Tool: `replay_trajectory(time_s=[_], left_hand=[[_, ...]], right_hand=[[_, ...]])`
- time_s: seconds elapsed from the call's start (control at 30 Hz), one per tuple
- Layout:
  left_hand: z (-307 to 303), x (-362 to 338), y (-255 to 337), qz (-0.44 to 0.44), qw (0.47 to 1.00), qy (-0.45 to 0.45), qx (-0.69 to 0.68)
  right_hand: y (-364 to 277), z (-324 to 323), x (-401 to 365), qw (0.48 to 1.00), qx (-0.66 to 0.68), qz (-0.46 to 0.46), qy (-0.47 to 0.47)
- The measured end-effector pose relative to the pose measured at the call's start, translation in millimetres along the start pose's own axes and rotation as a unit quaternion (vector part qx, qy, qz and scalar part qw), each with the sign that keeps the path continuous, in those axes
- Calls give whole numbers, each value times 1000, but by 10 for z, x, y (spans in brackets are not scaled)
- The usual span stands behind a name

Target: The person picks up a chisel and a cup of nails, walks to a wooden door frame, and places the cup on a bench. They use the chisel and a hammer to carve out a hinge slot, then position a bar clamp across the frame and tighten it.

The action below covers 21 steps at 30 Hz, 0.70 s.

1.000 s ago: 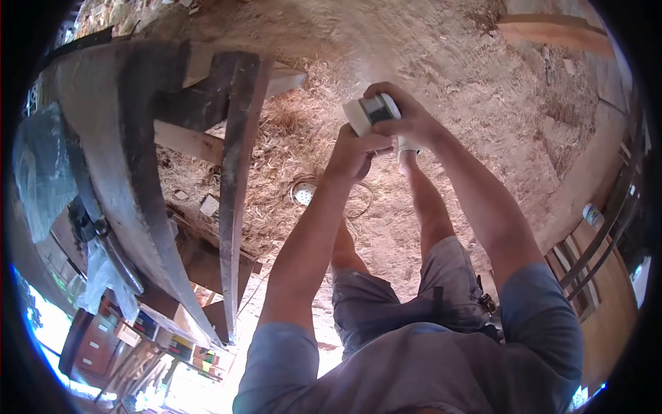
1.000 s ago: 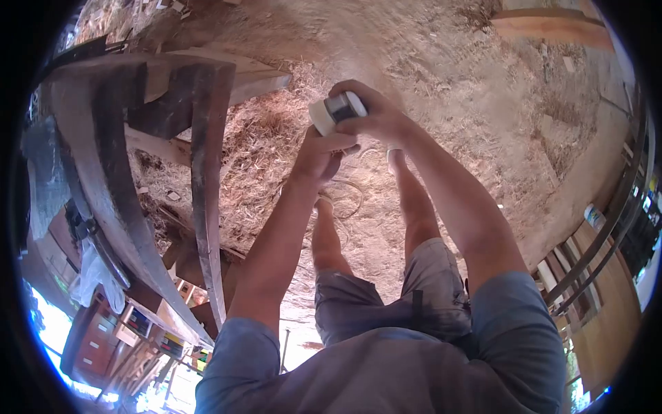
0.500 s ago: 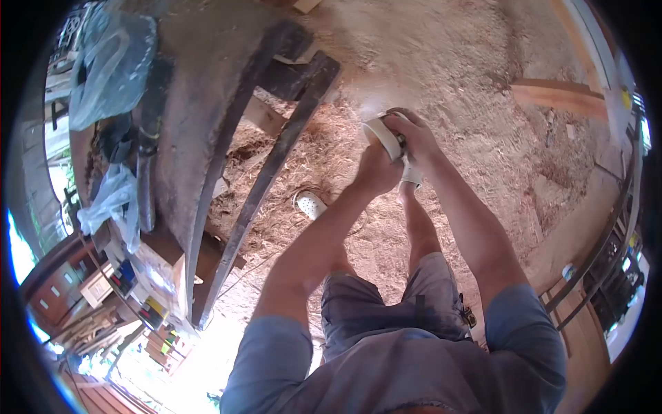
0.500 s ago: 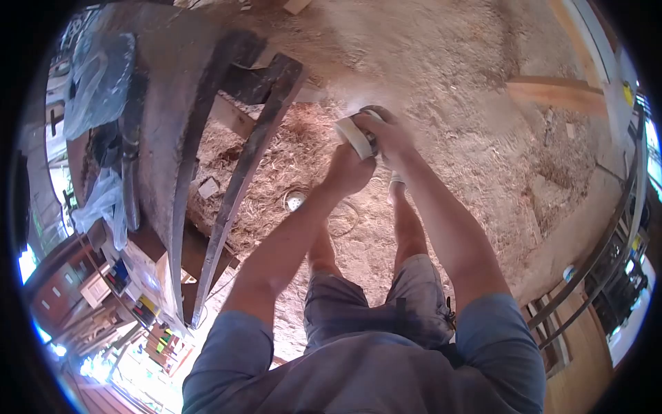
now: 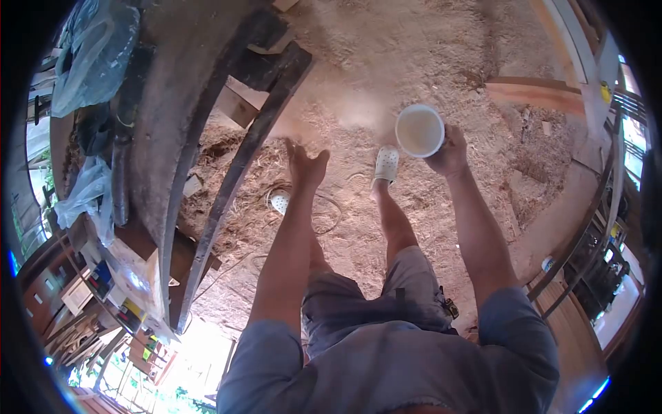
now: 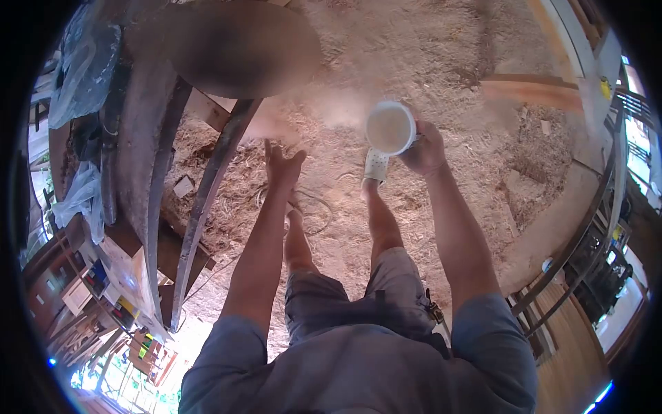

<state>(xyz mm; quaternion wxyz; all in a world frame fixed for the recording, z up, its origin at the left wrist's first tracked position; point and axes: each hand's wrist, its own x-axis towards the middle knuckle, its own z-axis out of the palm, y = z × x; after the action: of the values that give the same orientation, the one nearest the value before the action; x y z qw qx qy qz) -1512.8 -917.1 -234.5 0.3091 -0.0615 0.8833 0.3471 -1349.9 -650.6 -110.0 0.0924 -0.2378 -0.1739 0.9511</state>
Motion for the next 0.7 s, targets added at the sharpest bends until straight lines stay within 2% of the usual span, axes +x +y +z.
replay_trajectory(time_s=[0.03, 0.07, 0.1, 0.13, 0.17, 0.2, 0.23, 0.3, 0.33, 0.37, 0.4, 0.43, 0.47, 0.53, 0.57, 0.6, 0.63, 0.67, 0.7], left_hand=[[-190, -78, 81, 1, 998, -59, -37], [-403, -240, 331, -96, 974, -98, -178], [-625, -411, 598, -202, 924, -109, -306], [-692, -389, 376, -195, 926, -96, -310], [-700, -254, 18, -29, 998, -32, -56], [-796, -211, -204, 126, 969, 39, 210], [-962, -263, -211, 26, 983, 5, 179], [-1318, -433, -285, -67, 979, -82, 176], [-1516, -546, -360, -59, 967, -133, 209], [-1658, -720, -458, -82, 943, -152, 283], [-1780, -873, -578, -104, 913, -171, 355], [-1887, -895, -848, -110, 911, -172, 358], [-2022, -894, -1091, -117, 909, -175, 361], [-2410, -1087, -1118, -203, 947, -156, 195], [-2539, -1193, -1224, -200, 950, -152, 187], [-2649, -1313, -1351, -172, 970, -90, 145], [-2730, -1381, -1446, -143, 984, -26, 99], [-2787, -1513, -1490, -144, 985, -28, 88], [-2943, -1692, -1502, -164, 984, -16, 72]], right_hand=[[63, -97, -12, 998, -29, -10, 59], [68, -214, 8, 998, -28, -8, 53], [44, -290, 42, 998, -14, 31, 48], [47, -330, 127, 997, -2, 70, 37], [63, -129, 275, 997, -3, 75, 15], [91, 214, 372, 959, -262, -10, 108], [78, 599, 463, 840, -497, -106, 191], [-135, 1571, 560, 828, -511, -179, 146], [-247, 1917, 651, 744, -588, -300, 100], [-371, 2265, 762, 638, -646, -416, 53], [-505, 2712, 793, 597, -641, -482, 20], [-598, 3123, 796, 552, -632, -543, -14], [-621, 3429, 796, 548, -629, -551, -24], [-589, 3897, 806, 575, -577, -566, -128], [-545, 3960, 905, 477, -630, -599, -126], [-350, 3762, 1115, 471, -630, -602, -133], [-72, 3411, 1404, 449, -713, -527, -112], [51, 3243, 1538, 421, -788, -440, -90], [-26, 3369, 1447, 420, -792, -434, -91]])
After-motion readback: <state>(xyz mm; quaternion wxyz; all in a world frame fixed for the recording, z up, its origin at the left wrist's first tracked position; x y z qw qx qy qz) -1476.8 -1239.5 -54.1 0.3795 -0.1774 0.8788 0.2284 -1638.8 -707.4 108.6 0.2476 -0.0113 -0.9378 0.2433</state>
